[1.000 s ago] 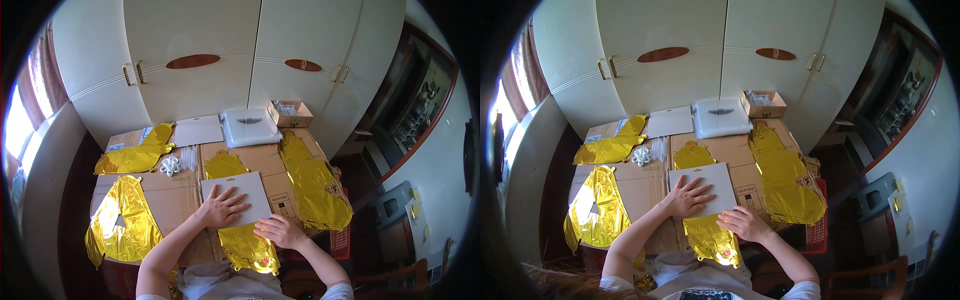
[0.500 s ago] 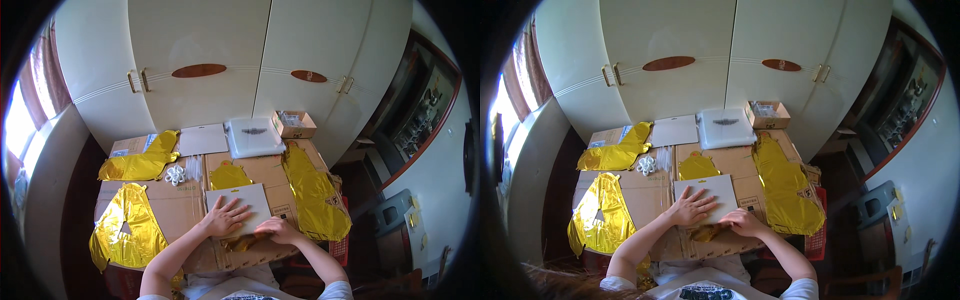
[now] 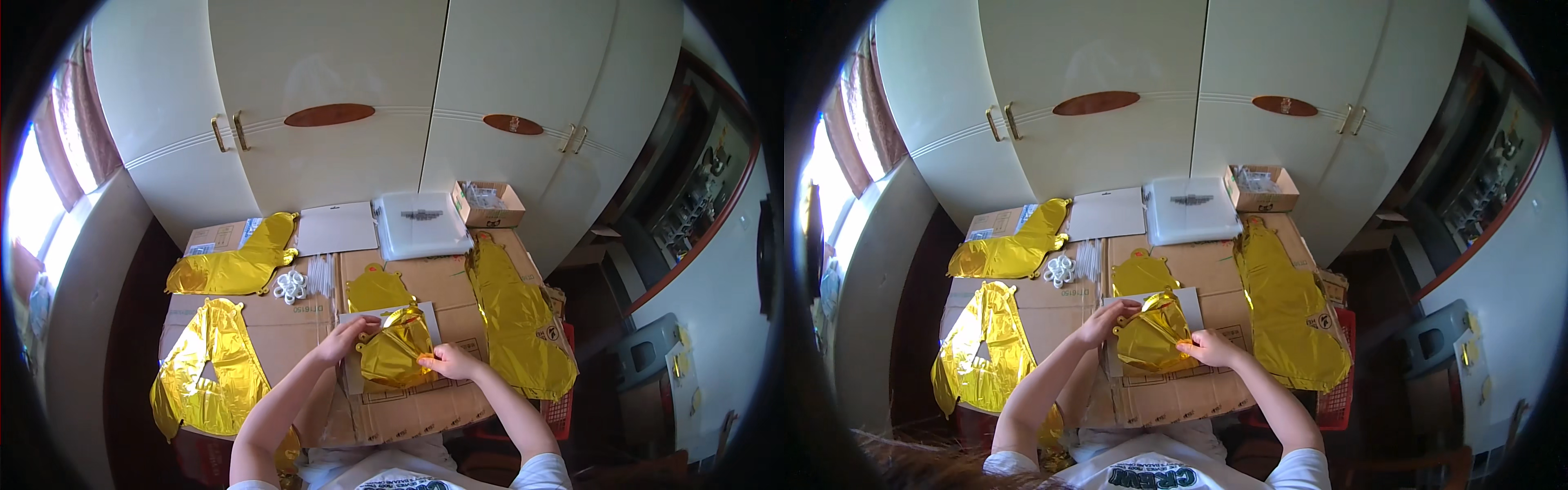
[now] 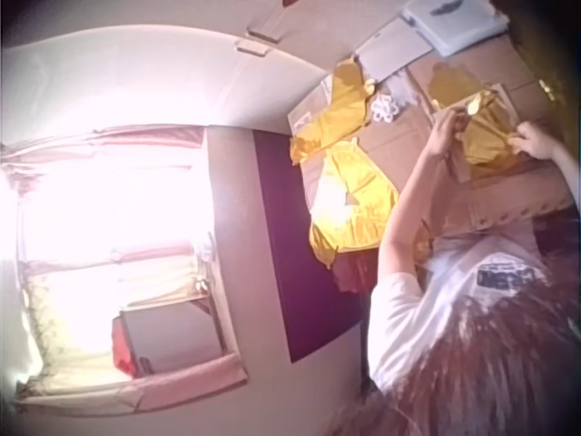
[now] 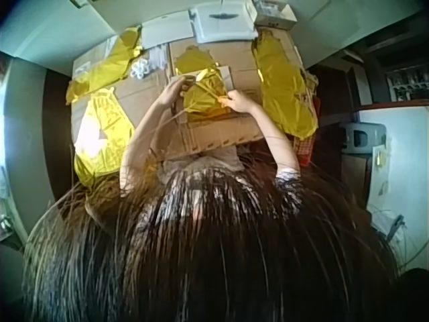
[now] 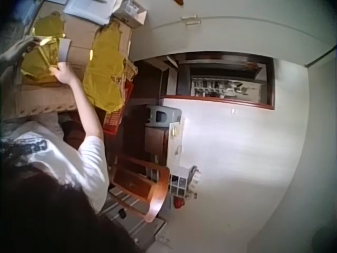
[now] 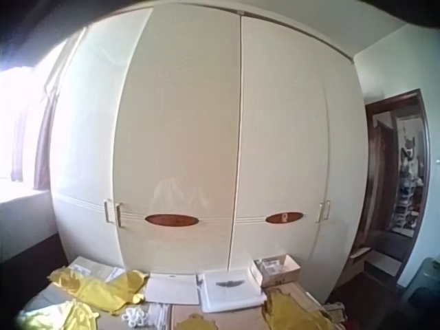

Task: Fold gold-colored foil sheets into specific shapes on a workspace desk.

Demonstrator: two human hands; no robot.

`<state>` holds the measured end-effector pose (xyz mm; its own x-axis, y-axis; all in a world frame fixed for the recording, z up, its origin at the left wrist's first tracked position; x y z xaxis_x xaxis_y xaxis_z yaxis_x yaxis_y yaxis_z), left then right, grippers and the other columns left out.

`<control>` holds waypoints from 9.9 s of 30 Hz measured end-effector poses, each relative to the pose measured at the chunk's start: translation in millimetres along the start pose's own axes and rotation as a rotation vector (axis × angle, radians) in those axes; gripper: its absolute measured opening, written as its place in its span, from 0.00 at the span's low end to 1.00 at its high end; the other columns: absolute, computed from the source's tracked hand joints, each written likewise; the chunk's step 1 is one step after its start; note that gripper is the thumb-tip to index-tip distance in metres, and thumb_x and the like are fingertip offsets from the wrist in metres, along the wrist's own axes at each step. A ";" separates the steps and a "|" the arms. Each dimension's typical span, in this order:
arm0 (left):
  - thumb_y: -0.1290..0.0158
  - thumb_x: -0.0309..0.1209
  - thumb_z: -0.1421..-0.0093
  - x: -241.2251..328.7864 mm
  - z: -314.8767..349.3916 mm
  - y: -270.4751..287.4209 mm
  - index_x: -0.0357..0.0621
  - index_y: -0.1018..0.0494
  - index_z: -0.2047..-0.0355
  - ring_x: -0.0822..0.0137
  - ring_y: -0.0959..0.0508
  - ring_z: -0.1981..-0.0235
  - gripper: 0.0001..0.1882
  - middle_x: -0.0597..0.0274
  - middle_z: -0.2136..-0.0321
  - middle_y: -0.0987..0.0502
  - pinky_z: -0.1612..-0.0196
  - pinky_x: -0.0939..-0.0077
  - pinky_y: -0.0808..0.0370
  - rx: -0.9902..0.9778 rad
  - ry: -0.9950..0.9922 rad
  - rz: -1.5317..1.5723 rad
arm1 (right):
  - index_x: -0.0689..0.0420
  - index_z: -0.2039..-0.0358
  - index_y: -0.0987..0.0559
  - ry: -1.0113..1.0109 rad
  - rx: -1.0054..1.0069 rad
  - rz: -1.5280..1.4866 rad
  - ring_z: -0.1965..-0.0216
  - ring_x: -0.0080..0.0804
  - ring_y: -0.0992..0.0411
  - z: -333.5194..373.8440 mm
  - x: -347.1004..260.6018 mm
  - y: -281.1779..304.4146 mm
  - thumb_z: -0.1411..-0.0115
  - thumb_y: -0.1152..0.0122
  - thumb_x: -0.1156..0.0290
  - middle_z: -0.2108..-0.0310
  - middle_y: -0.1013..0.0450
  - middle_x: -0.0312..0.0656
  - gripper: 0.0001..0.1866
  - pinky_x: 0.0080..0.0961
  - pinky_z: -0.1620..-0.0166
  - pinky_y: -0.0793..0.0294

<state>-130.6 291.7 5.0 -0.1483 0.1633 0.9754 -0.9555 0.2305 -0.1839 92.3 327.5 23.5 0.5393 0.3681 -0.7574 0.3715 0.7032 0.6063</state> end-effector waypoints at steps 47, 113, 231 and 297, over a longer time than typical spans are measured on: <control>0.44 0.31 0.53 13.5 77.8 -45.5 0.33 0.25 0.77 0.49 0.24 0.65 0.11 0.46 0.66 0.28 0.56 0.61 0.25 0.415 -0.052 -0.997 | 0.54 0.41 0.35 0.394 0.478 0.364 0.67 0.32 0.31 36.9 -13.8 -11.6 0.46 0.35 0.67 0.76 0.29 0.31 0.33 0.35 0.54 0.37; 0.65 0.70 0.44 -0.2 82.1 -154.2 0.60 0.45 0.34 0.43 0.48 0.34 0.44 0.53 0.34 0.45 0.39 0.30 0.53 0.118 -0.204 -1.703 | 0.60 0.39 0.38 0.332 0.549 0.346 0.37 0.48 0.42 -34.2 18.4 36.9 0.37 0.53 0.73 0.40 0.37 0.50 0.25 0.41 0.35 0.45; 0.63 0.72 0.46 -4.5 80.9 -149.3 0.58 0.44 0.34 0.42 0.49 0.34 0.46 0.51 0.34 0.46 0.40 0.26 0.55 0.087 -0.199 -1.672 | 0.56 0.45 0.29 0.454 0.469 0.324 0.40 0.45 0.37 -24.9 -36.2 -38.1 0.44 0.51 0.80 0.44 0.32 0.46 0.24 0.38 0.37 0.38; 0.58 0.69 0.46 -1.1 110.7 -149.7 0.29 0.39 0.42 0.44 0.41 0.36 0.51 0.38 0.40 0.39 0.36 0.49 0.45 0.213 -0.280 -1.599 | 0.60 0.45 0.35 -0.008 0.445 0.192 0.73 0.44 0.25 1.2 -6.9 4.1 0.48 0.33 0.59 0.76 0.25 0.44 0.34 0.38 0.67 0.25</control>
<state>-15.6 150.8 44.9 0.9520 -0.2718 0.1410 -0.1861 -0.1480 0.9713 90.9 327.1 31.5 0.6345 0.4599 -0.6212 0.5512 0.2942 0.7808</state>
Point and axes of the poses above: each hand's wrist, its own z-axis away from the middle knuckle, its own y-axis out of the back of the hand, x = y × z, the point moved 7 cm from there along -z, towards the middle knuckle
